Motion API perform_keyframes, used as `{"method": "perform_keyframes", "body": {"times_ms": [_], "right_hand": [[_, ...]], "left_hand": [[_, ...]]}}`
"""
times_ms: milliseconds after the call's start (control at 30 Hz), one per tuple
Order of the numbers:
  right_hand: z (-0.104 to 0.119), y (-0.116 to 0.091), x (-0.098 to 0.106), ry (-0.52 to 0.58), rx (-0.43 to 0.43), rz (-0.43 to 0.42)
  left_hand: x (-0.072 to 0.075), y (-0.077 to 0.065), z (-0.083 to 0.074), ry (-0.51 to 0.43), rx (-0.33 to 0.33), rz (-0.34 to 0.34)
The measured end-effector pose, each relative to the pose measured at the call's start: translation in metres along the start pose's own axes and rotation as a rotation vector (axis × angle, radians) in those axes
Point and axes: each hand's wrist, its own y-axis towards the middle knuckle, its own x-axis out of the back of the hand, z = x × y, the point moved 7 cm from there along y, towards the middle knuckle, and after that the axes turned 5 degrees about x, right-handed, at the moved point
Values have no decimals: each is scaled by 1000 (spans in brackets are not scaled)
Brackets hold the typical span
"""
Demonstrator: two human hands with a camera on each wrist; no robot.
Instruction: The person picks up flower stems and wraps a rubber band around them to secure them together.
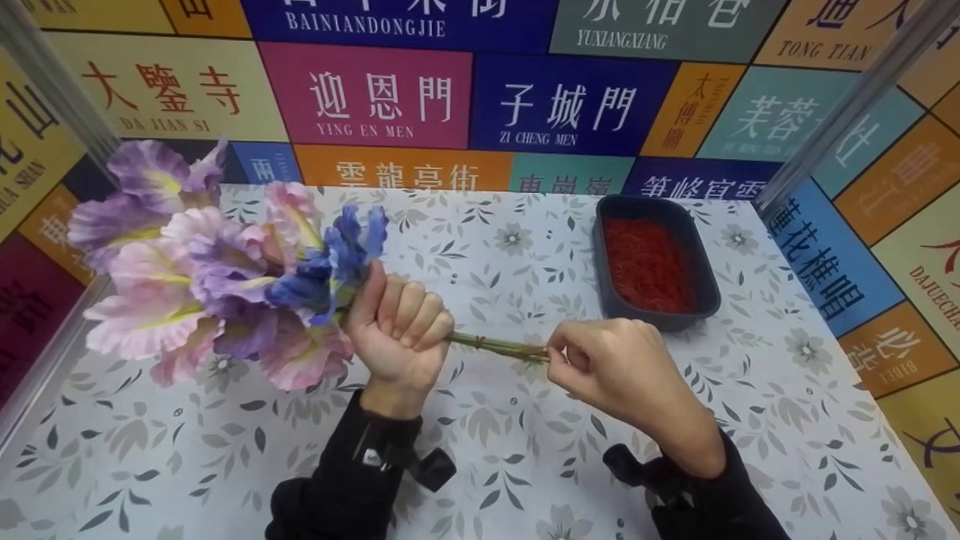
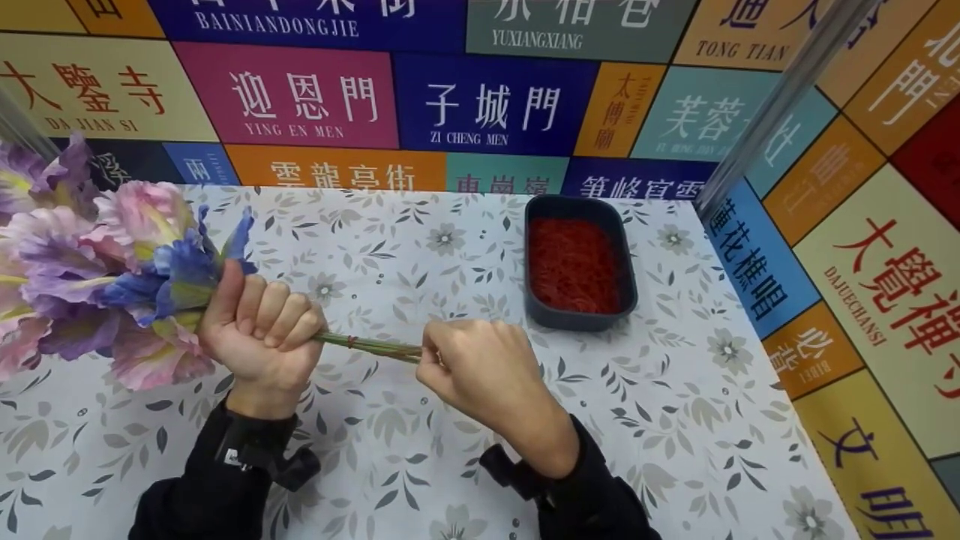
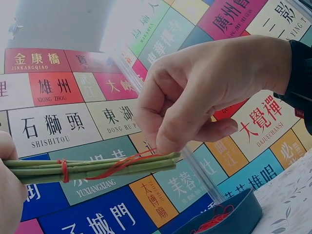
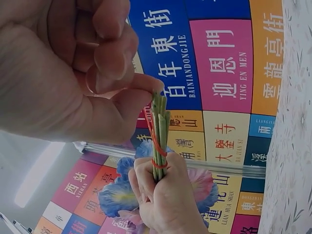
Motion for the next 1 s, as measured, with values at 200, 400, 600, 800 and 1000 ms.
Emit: {"method": "perform_keyframes", "body": {"times_ms": [200, 400, 600, 800, 1000], "right_hand": [[-2, -1, 1, 12, -1, 8], [-3, 0, 1, 10, 6, 10], [-5, 1, 1, 31, 20, 9], [-9, 1, -2, 63, 37, 29], [-13, 1, -7, 138, 92, 75]], "left_hand": [[-1, 0, -1, -21, 4, 12], [-2, 1, -2, -62, 6, 39], [-3, 1, -3, -89, 8, 41], [-4, 1, -3, -108, 18, 44], [-2, 1, -4, -117, 22, 28]]}}
